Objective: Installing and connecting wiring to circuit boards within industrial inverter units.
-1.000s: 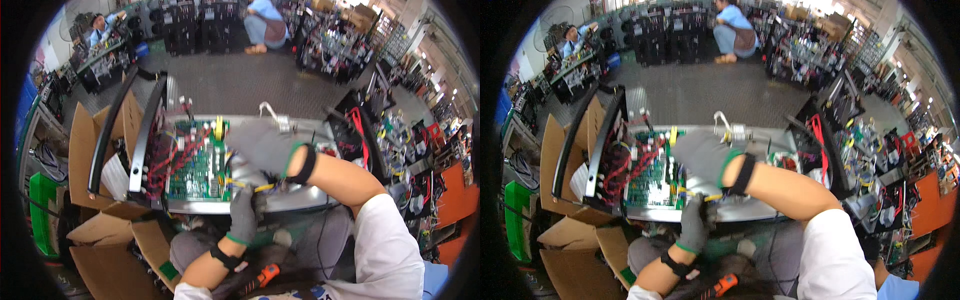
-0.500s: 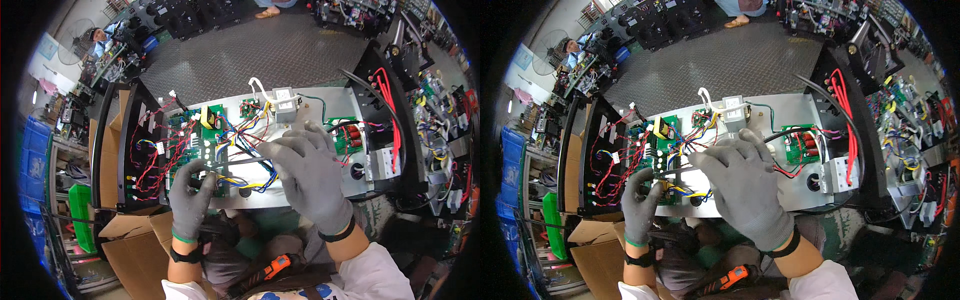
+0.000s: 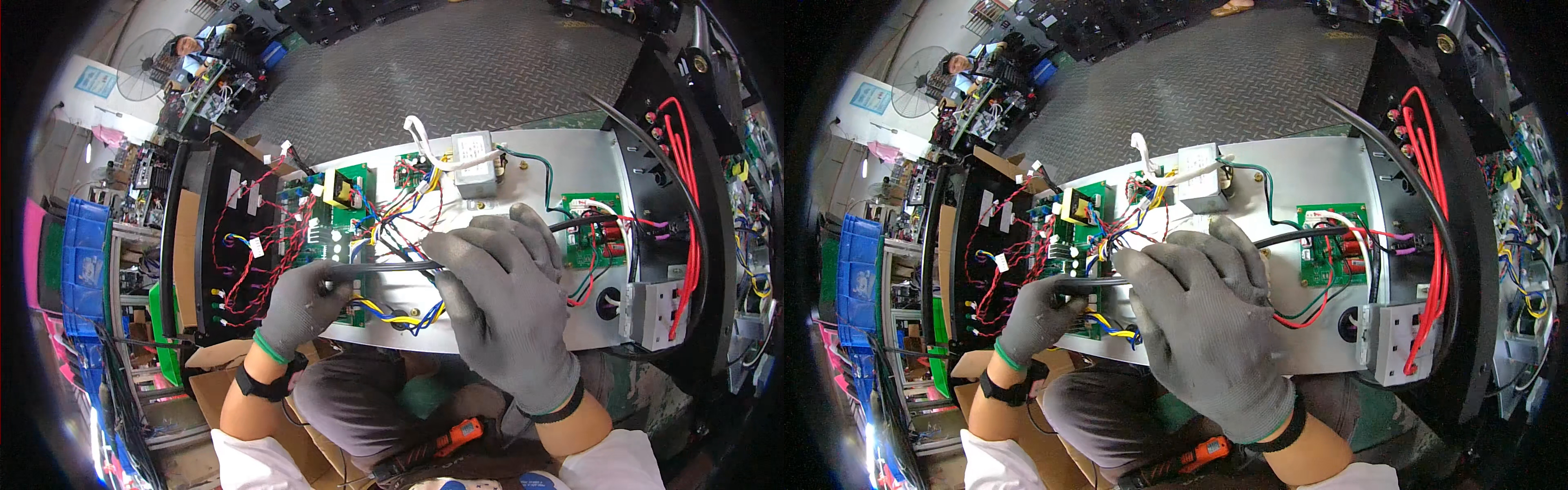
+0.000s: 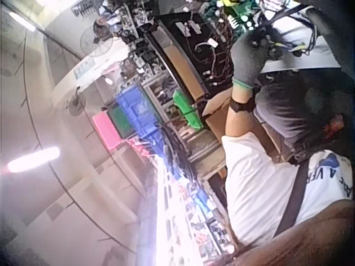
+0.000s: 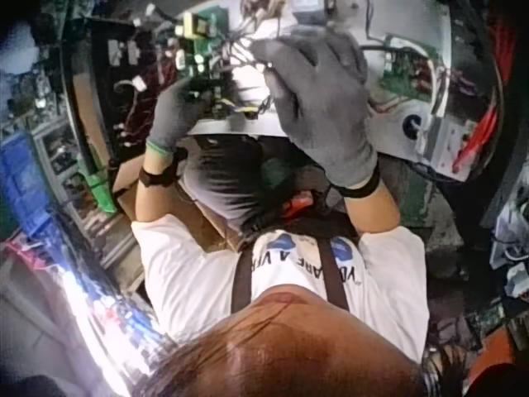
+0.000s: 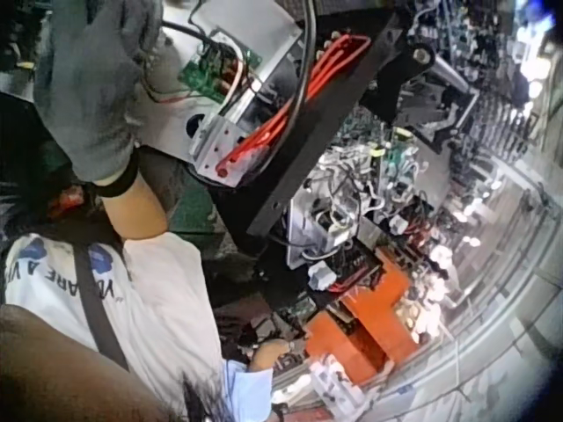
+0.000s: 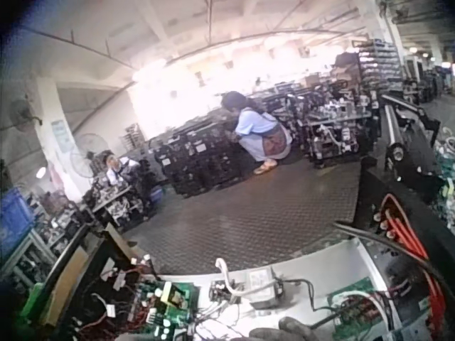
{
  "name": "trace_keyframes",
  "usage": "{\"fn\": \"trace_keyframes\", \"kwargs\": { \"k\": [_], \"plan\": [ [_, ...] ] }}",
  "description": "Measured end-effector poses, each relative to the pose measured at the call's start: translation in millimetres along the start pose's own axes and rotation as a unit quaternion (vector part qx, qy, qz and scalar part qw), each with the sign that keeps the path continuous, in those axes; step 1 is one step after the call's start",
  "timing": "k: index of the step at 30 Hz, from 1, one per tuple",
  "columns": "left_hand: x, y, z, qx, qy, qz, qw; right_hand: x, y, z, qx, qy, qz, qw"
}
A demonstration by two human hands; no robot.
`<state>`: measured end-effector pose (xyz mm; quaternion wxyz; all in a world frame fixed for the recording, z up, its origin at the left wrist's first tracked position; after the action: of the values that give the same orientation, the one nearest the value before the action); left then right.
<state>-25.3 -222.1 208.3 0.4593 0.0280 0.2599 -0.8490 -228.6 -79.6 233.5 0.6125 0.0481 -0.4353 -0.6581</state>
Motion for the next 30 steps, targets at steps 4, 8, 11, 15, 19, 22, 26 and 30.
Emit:
{"fn": "trace_keyframes", "kwargs": {
  "k": [4,8,11,15,19,22,26,30],
  "plan": [
    [11,-5,5,0.013,0.070,0.019,0.997,1,1,3,0.009,-0.019,-0.021,1.000],
    [23,-13,5,0.087,0.104,-0.051,0.989,3,3,2,0.017,-0.005,-0.012,1.000],
    [32,-8,1,0.143,0.110,-0.040,0.983,3,5,-1,-0.009,0.005,-0.013,1.000],
    [25,-7,-4,0.117,0.099,-0.034,0.988,2,8,-2,-0.022,0.003,-0.013,1.000],
    [9,-20,6,0.055,0.100,-0.061,0.992,1,5,2,0.003,0.024,0.008,1.000],
    [8,-32,28,0.198,0.161,-0.088,0.963,0,5,1,0.025,0.027,0.035,0.999],
    [39,-64,66,0.189,-0.102,-0.221,0.951,0,3,-6,0.010,0.055,0.007,0.998],
    [77,-77,41,0.231,-0.096,-0.269,0.930,0,2,-6,0.006,0.053,0.002,0.999]
  ]
}}
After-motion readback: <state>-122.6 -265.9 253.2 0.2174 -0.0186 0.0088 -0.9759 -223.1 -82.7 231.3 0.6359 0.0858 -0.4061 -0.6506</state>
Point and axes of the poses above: each hand's wrist, its own x-axis towards the middle knuckle, its own z-axis out of the back of the hand, y = z × x, the point moved 4 cm from there along x, towards the middle knuckle, and after that the axes turned 3 degrees about y, right-handed, at the moved point
